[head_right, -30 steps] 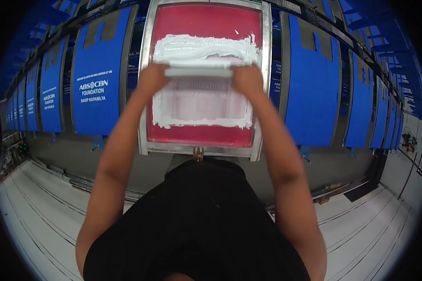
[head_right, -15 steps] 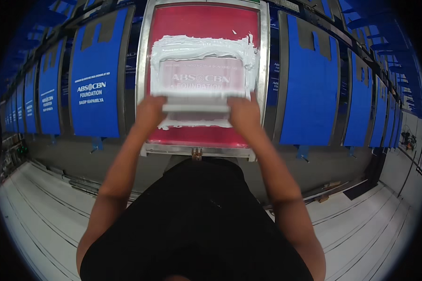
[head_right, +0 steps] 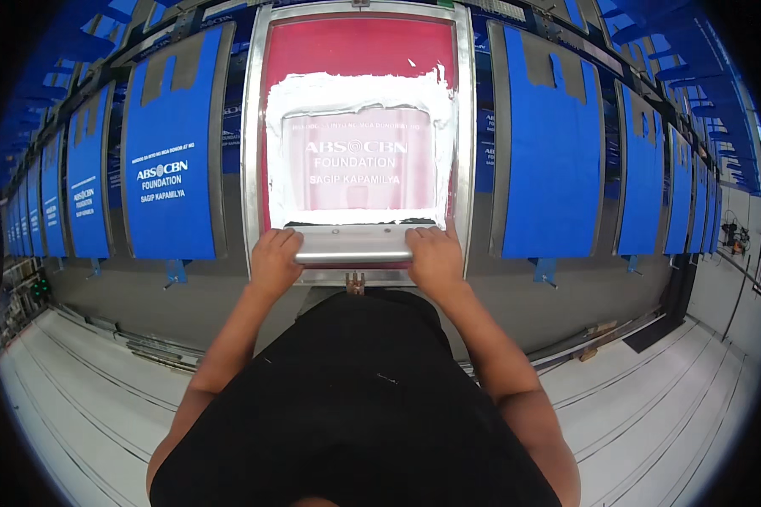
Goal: Applying white ink to a screen and using a squeegee to print a logo design onto blue garments on an industrial carousel.
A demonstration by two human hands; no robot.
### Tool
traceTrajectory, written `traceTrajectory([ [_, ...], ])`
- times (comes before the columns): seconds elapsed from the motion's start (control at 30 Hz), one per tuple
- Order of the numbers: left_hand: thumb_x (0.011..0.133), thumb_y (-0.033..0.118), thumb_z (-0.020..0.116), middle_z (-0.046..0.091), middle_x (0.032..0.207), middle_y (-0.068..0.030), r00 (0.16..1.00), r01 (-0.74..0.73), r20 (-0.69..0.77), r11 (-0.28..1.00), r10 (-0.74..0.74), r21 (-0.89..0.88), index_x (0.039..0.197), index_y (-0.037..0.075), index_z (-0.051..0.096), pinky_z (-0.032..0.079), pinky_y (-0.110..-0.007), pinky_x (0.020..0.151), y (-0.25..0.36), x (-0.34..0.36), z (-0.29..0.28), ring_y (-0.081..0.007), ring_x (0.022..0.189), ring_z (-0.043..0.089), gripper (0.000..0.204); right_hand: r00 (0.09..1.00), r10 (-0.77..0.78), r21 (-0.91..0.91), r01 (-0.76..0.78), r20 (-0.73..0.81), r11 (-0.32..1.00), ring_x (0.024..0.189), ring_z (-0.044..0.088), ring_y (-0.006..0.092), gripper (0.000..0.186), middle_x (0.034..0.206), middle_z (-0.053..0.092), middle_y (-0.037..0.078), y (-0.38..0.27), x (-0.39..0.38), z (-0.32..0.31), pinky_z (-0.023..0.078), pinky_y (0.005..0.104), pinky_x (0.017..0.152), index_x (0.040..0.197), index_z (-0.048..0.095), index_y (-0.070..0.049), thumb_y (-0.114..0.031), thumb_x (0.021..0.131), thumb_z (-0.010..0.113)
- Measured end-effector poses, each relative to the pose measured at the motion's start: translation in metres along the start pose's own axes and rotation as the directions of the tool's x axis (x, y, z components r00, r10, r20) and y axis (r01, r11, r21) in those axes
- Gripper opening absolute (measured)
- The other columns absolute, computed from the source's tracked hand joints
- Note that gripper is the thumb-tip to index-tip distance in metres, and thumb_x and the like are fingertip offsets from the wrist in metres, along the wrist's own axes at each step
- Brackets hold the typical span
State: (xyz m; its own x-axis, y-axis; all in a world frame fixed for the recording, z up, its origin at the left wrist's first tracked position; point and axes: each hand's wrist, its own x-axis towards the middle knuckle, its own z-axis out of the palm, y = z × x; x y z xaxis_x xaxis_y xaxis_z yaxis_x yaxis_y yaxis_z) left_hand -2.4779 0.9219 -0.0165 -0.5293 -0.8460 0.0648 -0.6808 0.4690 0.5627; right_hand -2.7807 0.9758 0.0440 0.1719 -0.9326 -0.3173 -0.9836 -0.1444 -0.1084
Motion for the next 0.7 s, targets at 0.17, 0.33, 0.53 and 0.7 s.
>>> traceTrajectory([
  [0.17,0.062,0.013,0.074,0.066,0.085,-0.0144,0.97,0.224,0.086,0.973,-0.227,0.049,0.089,0.011,0.069,0.053,-0.043,0.073,-0.048,0.122,0.002,-0.033,0.084,0.064,0.027,0.998,0.056,-0.084,-0.056,0.003,0.995,0.086,0.067,0.0266,0.029,0.087,0.069,0.012,0.044,0.117,-0.016,0.037,0.0507,0.1,0.097,0.067,-0.016,-0.013,0.068,0.067],
  [0.33,0.068,0.029,0.079,0.068,0.09,-0.0147,0.962,0.186,0.17,0.97,-0.212,0.156,0.099,0.01,0.07,0.052,-0.043,0.077,-0.065,0.209,-0.03,-0.0332,0.085,0.065,0.038,0.991,0.075,-0.086,-0.066,0.11,0.994,0.098,0.065,0.0298,0.035,0.099,0.069,0.011,0.075,0.203,-0.063,0.05,0.0428,0.088,0.103,0.07,-0.015,-0.015,0.069,0.062],
  [0.53,0.076,0.035,0.075,0.059,0.122,-0.017,0.903,0.108,-0.429,0.983,-0.034,0.149,0.117,0.005,0.061,0.043,-0.04,0.096,-0.038,0.174,-0.072,-0.0334,0.111,0.053,0.052,0.998,0.005,-0.008,-0.005,0.06,1.0,0.107,0.061,0.0322,0.053,0.114,0.065,0.015,0.086,0.222,-0.121,0.05,0.041,0.092,0.118,0.066,-0.013,-0.013,0.066,0.057],
  [0.7,0.09,0.034,0.061,0.068,0.09,-0.0176,0.741,0.581,0.584,0.751,-0.33,-0.313,0.098,0.0,0.066,0.05,-0.041,0.075,0.029,0.007,-0.021,-0.0304,0.084,0.065,0.035,0.997,-0.066,0.013,0.066,0.051,0.998,0.093,0.066,0.0363,0.054,0.099,0.067,0.024,0.1,0.266,-0.113,0.052,0.0395,0.085,0.115,0.066,-0.003,-0.012,0.061,0.06],
])
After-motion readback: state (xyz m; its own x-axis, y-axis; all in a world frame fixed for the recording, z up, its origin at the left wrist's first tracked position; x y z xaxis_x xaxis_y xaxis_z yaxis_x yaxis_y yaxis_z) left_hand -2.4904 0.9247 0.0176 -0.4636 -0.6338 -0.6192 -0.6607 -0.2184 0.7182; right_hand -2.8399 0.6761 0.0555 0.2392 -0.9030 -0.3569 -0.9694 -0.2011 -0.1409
